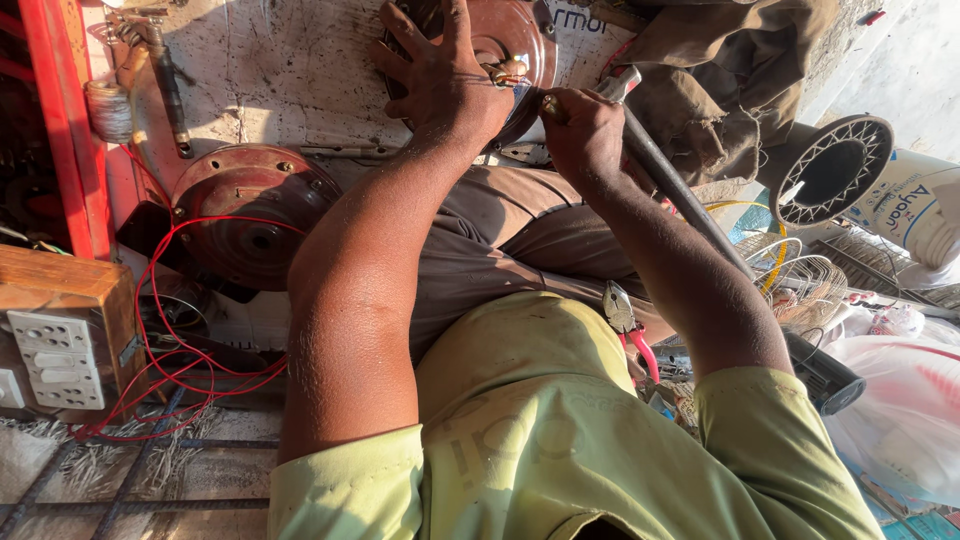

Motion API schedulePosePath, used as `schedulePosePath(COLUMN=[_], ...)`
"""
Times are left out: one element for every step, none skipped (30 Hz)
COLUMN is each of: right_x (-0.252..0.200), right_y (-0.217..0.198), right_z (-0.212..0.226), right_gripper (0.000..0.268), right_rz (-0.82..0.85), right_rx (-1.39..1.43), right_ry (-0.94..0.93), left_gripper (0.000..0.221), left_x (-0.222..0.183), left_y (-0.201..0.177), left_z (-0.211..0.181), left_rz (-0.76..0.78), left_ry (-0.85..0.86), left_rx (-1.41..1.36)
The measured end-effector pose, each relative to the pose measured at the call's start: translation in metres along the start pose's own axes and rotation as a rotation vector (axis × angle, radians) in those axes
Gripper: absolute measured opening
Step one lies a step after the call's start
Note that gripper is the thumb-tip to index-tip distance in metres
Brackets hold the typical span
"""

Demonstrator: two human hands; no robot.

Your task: The person sits on the floor and uses a screwdriver to adjust wires and components on a circular electrical motor part. They repeatedly tighten and loosen connections while manipulating the wires with their hands.

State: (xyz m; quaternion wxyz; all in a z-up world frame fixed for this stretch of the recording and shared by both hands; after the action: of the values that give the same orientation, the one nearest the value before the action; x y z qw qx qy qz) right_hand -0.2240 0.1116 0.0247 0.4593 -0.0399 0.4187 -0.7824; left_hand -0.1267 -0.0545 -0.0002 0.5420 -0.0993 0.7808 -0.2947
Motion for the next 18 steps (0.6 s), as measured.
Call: schedulePosePath(right_x=[0.0,0.0,0.0,0.0,0.0,0.0,0.0,0.0,0.0,0.001,0.003,0.003,0.0,-0.001,-0.001,0.0,0.0,-0.001], right_y=[0.0,0.0,0.0,0.0,0.001,0.002,0.003,0.002,0.001,0.0,-0.004,-0.007,-0.01,-0.009,-0.009,-0.009,-0.006,-0.003], right_z=[0.002,0.003,0.003,0.003,-0.001,-0.005,-0.01,-0.01,-0.011,-0.011,-0.002,0.007,0.015,0.013,0.011,0.009,0.001,-0.008], right_gripper=[0.011,0.01,0.01,0.009,0.011,0.013,0.016,0.019,0.023,0.028,0.023,0.021,0.023,0.02,0.017,0.014,0.02,0.027], right_rz=[-0.017,-0.026,-0.034,-0.042,-0.016,0.012,0.041,0.059,0.074,0.089,0.025,-0.036,-0.092,-0.085,-0.082,-0.079,-0.017,0.047], right_rx=[-0.013,-0.011,-0.009,-0.006,-0.006,-0.005,-0.003,-0.048,-0.095,-0.141,-0.1,-0.059,-0.015,-0.031,-0.046,-0.06,-0.08,-0.099], right_ry=[-0.019,0.0,0.019,0.038,0.114,0.19,0.266,0.275,0.283,0.291,0.139,-0.013,-0.163,-0.121,-0.081,-0.04,0.098,0.235], left_gripper=[0.115,0.117,0.116,0.116,0.115,0.116,0.117,0.118,0.119,0.12,0.121,0.121,0.122,0.123,0.123,0.123,0.123,0.122], left_x=[0.001,0.002,0.002,0.001,0.002,0.001,0.001,0.0,0.0,0.0,0.0,0.001,0.001,0.0,0.0,-0.001,-0.002,-0.002], left_y=[0.0,0.001,0.001,0.0,-0.001,-0.001,-0.001,-0.001,-0.001,-0.001,-0.002,-0.003,-0.002,-0.001,-0.003,-0.005,-0.007,-0.007], left_z=[0.0,0.0,0.0,0.0,-0.001,-0.001,-0.001,-0.001,-0.001,-0.002,-0.001,-0.001,-0.001,0.0,-0.001,-0.002,-0.002,-0.001], left_rz=[0.003,0.006,-0.014,-0.033,-0.053,-0.047,-0.04,-0.033,-0.017,-0.001,0.014,0.025,0.04,0.054,0.03,0.006,-0.018,-0.016], left_ry=[-0.003,-0.007,0.0,0.007,0.016,0.019,0.02,0.022,0.012,0.003,-0.012,-0.013,-0.016,-0.018,-0.006,0.005,0.016,0.008], left_rx=[-0.003,-0.006,0.001,0.008,0.015,0.002,-0.012,-0.025,-0.029,-0.032,-0.037,-0.032,-0.026,-0.019,-0.017,-0.014,-0.012,-0.018])
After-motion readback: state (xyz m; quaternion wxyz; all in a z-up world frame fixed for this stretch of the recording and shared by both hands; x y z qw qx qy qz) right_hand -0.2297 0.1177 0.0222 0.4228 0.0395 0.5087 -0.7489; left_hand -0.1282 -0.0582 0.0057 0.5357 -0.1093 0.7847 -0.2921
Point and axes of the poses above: each hand's wrist, its own x-axis towards the middle knuckle, its own y-axis out of the palm, z = x × y, the point moved 6 cm from there along x, towards the middle knuckle, and after that the axes turned 10 degrees about z, right-handed, at the moved point
